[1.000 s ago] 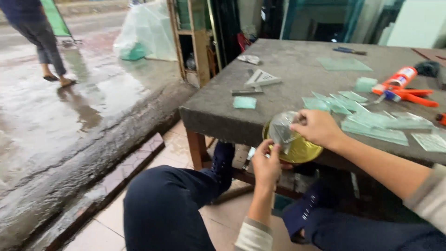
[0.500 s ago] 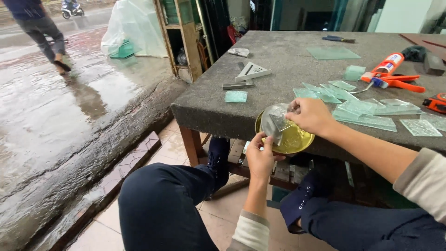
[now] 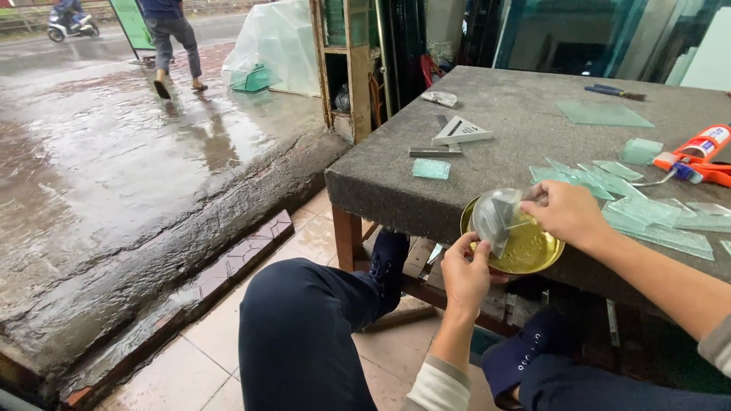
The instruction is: The person smooths the edges of small glass pieces by rubbing them against a wet abrasive surface in a shallow dish. They handle the glass pieces one at a time, repeatedly rubbing the edges while occasionally adding water to the dish.
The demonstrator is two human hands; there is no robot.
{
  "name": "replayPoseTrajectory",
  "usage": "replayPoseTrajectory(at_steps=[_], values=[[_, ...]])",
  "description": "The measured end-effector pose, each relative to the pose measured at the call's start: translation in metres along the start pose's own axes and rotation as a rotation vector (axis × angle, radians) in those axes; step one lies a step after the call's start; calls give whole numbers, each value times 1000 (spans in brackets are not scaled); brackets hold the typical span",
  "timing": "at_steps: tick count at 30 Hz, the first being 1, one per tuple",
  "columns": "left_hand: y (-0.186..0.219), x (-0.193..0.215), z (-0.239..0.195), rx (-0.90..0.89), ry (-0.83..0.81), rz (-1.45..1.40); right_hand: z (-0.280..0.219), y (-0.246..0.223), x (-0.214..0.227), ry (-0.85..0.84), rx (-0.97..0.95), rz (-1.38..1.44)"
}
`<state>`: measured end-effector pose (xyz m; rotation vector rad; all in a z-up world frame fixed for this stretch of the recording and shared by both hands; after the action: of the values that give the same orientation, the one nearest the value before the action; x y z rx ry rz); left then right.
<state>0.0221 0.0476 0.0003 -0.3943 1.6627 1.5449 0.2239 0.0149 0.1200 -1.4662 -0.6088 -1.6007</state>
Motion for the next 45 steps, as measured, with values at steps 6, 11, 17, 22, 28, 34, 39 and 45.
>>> replayPoseTrajectory(at_steps=[6, 11, 17, 22, 28, 34, 39, 45], values=[[17, -11, -9, 62, -23, 233, -1, -4, 8, 34, 9, -122], [12, -8, -8, 72, -24, 199, -1, -2, 7, 23, 6, -184], [17, -11, -10, 71, -16, 227, 3, 6, 10, 111, 11, -118], [7, -3, -5, 29, -32, 13, 10, 12, -1, 43, 5, -48], [4, -5, -3, 29, -41, 3, 9, 18, 0, 62, 23, 24], [11, -6, -6, 33, -45, 14, 2, 11, 4, 57, 38, 30], [2, -4, -3, 60, -22, 5, 17, 30, -2, 122, 11, -8], [-4, 0, 1, 90, -26, 48, 13, 23, -13, 80, 43, 130]])
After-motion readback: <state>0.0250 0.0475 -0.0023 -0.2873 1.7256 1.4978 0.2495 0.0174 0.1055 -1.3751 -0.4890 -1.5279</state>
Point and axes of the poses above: each hand's wrist, its own z-axis towards the middle knuckle, its own x-axis out of the back of the hand, y = z × x, the point moved 6 cm from there along z, towards the middle knuckle, and after that the axes turned 15 degrees about -z, right-handed, at the moved point
